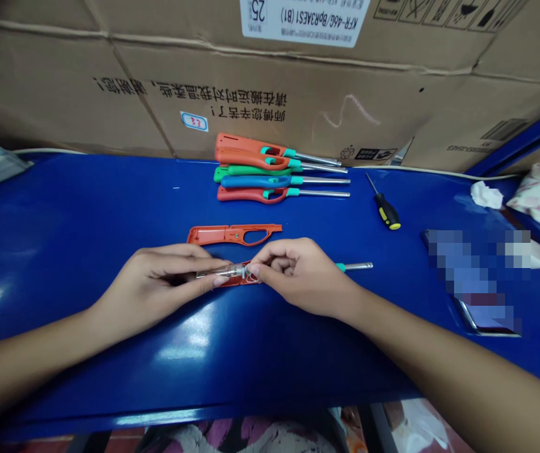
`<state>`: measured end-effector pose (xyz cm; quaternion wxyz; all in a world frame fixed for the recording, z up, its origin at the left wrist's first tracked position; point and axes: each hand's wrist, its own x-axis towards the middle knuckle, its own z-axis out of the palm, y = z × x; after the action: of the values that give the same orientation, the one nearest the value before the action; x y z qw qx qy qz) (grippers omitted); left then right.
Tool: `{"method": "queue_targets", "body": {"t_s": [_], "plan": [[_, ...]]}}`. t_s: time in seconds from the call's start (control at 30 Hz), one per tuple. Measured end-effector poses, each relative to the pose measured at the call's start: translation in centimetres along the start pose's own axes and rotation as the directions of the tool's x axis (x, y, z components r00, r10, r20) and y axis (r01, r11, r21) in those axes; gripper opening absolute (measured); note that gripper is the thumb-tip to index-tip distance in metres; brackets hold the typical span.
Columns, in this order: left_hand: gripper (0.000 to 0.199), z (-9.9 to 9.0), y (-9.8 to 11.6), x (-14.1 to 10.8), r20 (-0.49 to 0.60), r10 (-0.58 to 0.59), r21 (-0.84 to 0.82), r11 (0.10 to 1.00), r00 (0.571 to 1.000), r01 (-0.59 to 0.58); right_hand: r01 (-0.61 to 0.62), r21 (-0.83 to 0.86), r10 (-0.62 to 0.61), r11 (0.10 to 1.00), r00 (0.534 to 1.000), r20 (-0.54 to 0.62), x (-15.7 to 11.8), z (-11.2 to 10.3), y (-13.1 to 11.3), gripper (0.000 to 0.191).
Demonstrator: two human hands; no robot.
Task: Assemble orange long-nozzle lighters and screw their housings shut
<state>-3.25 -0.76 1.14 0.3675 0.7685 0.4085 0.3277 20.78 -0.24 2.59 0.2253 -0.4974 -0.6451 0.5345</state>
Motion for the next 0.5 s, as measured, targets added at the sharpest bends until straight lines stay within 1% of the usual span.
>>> {"method": "queue_targets", "body": {"t_s": [0.13, 0.3, 0.5], "plan": [[0.017, 0.04, 0.06, -0.05, -0.010, -0.002, -0.006, 1.000, 1.000, 0.002, -0.003, 0.024, 0.003, 1.000, 1.000, -0.011, 0.12, 0.14, -0.05, 0.022], [0.016, 0.06, 0.19, 0.13, -0.024, -0.055, -0.037, 0.998, 0.998, 0.054, -0.007, 0.081, 0.008, 0.997, 1.000, -0.013, 0.13, 0.24, -0.28, 0.019], [0.015, 0.03, 0.32, 0.15, -0.033, -0.106, -0.048, 0.993, 0.994, 0.104, 0.004, 0.086, -0.002, 0.996, 1.000, -0.018, 0.01, -0.14, -0.11, 0.017]]}}
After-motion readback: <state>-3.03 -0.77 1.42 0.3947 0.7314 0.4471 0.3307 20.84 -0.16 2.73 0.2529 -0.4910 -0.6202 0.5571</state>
